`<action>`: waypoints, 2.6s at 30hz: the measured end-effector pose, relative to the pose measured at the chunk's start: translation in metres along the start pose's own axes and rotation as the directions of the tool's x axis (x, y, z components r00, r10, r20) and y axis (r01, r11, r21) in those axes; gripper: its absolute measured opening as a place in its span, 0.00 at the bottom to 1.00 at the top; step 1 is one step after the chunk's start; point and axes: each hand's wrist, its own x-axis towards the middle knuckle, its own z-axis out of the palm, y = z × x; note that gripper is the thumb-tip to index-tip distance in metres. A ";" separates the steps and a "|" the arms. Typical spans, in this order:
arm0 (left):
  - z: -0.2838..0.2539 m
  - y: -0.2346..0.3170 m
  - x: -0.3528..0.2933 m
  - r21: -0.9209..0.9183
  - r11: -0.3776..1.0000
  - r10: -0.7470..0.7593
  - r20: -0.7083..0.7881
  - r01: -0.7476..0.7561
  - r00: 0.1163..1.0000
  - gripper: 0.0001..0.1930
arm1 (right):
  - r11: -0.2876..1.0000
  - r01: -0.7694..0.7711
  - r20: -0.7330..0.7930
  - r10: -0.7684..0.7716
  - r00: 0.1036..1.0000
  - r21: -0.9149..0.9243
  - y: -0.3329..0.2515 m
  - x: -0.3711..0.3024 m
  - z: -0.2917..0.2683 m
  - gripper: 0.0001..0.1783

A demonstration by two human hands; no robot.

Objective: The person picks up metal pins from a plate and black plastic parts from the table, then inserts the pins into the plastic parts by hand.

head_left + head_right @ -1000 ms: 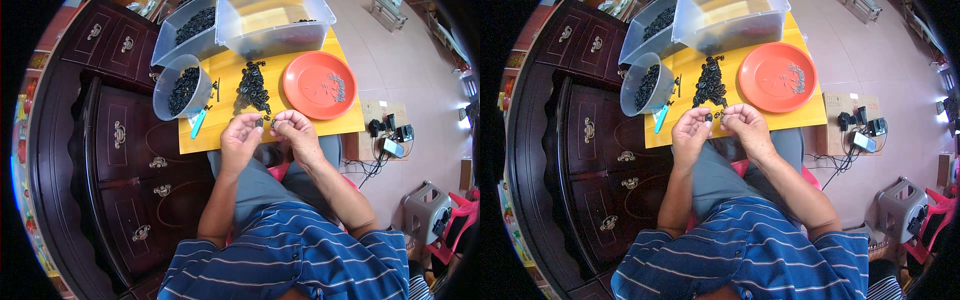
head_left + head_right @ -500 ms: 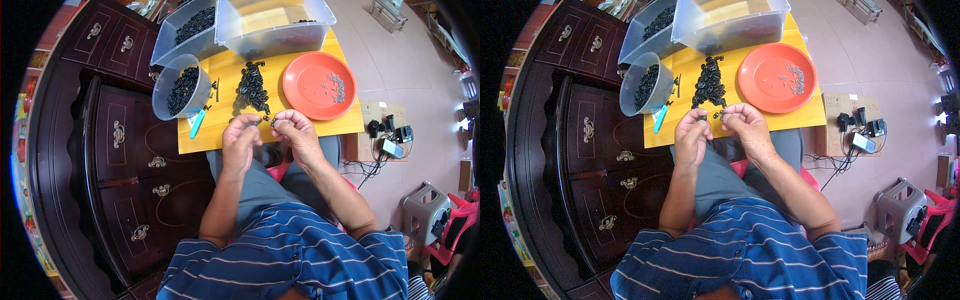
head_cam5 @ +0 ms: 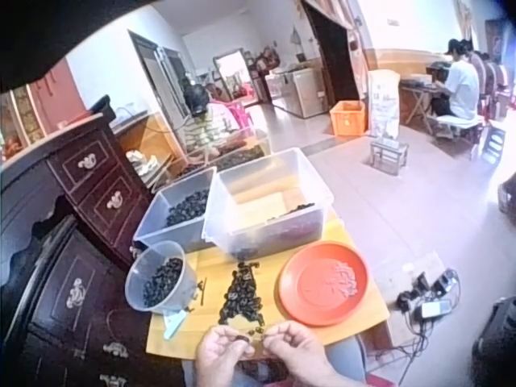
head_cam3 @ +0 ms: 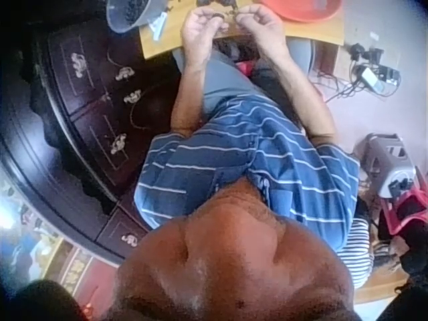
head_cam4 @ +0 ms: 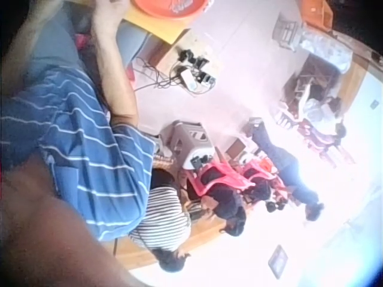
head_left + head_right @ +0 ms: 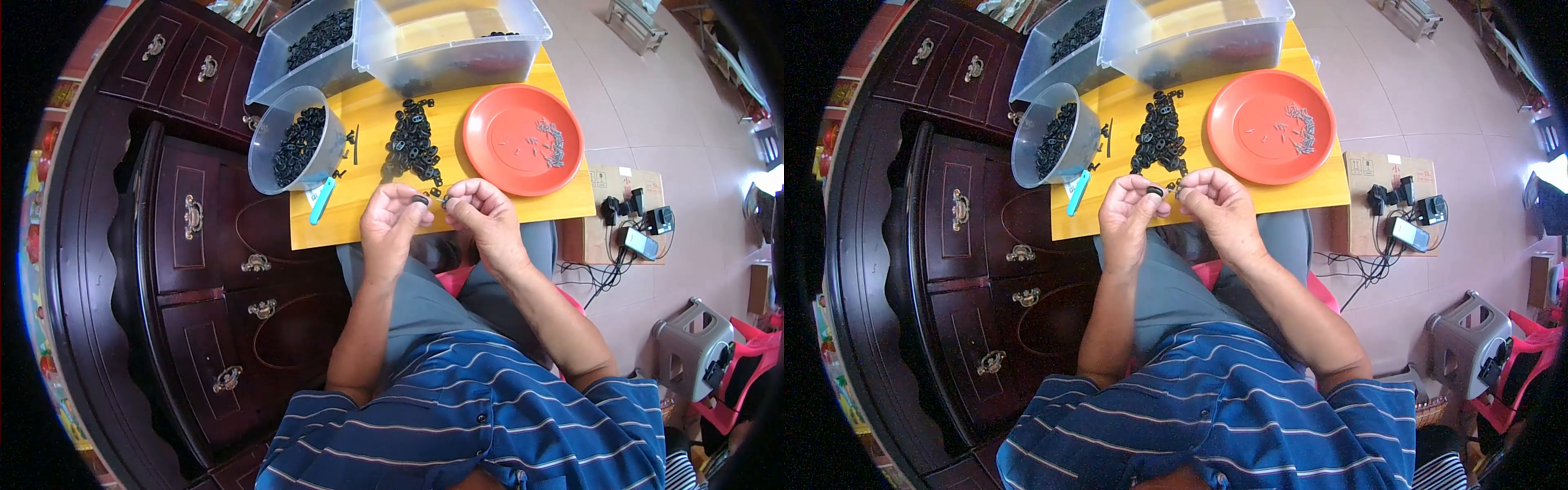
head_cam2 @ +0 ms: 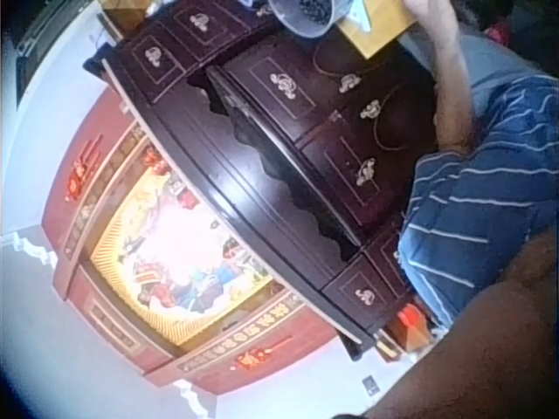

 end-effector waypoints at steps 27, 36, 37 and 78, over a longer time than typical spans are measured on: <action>0.004 0.016 -0.002 0.345 0.928 0.099 0.142 -0.143 0.985 0.14 | 0.994 0.025 0.026 -0.022 0.999 -0.108 0.001 -0.001 0.000 0.08; 0.004 0.015 -0.001 0.380 0.907 0.130 0.155 -0.180 0.979 0.13 | 0.994 0.013 0.023 -0.011 1.000 -0.110 0.003 0.000 -0.001 0.08; 0.004 0.015 0.000 0.380 0.908 0.130 0.153 -0.179 0.980 0.13 | 0.994 0.014 0.028 -0.011 1.000 -0.111 0.003 0.000 -0.001 0.08; 0.023 0.022 0.004 0.745 0.552 0.262 0.272 -0.375 0.926 0.18 | 0.953 -0.243 0.065 0.236 0.970 0.180 0.001 0.003 -0.007 0.08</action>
